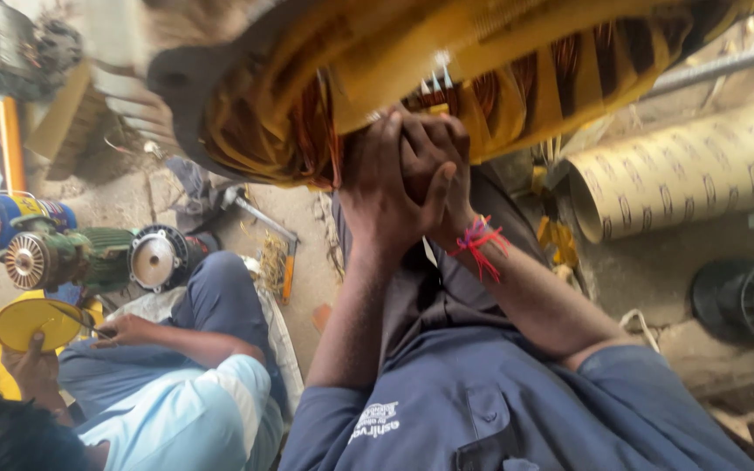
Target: The person is repairing an electric motor stator. They use pliers to adjust copper windings, a saw to cut a metal strip, and a hammer to tap the strip into place. They also use a wooden mallet to press components into the stator slots.
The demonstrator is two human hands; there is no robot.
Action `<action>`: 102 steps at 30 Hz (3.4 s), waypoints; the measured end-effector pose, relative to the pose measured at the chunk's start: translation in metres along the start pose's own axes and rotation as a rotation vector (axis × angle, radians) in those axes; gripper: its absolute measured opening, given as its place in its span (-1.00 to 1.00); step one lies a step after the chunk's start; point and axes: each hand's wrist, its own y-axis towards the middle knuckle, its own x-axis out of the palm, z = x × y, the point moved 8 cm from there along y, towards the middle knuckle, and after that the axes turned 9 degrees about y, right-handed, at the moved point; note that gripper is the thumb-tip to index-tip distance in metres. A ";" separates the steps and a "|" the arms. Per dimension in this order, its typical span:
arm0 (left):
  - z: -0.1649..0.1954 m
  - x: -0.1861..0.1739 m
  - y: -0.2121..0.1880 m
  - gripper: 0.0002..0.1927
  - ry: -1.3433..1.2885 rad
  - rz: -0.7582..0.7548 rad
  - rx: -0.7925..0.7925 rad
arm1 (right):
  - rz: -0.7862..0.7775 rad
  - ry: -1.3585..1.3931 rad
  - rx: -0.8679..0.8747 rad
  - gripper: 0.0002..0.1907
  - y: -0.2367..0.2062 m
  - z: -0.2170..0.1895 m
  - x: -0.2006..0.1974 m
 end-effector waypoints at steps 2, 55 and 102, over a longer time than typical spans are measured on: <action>0.000 0.000 -0.001 -0.24 -0.005 0.013 0.003 | 0.003 0.020 0.006 -0.62 -0.002 0.001 0.000; 0.000 0.007 -0.006 -0.23 -0.020 -0.052 0.012 | -0.023 0.004 0.015 -0.62 -0.013 0.010 0.009; 0.011 0.009 -0.012 -0.13 0.183 -0.154 -0.087 | 0.038 -0.087 0.003 -0.64 -0.019 0.019 0.015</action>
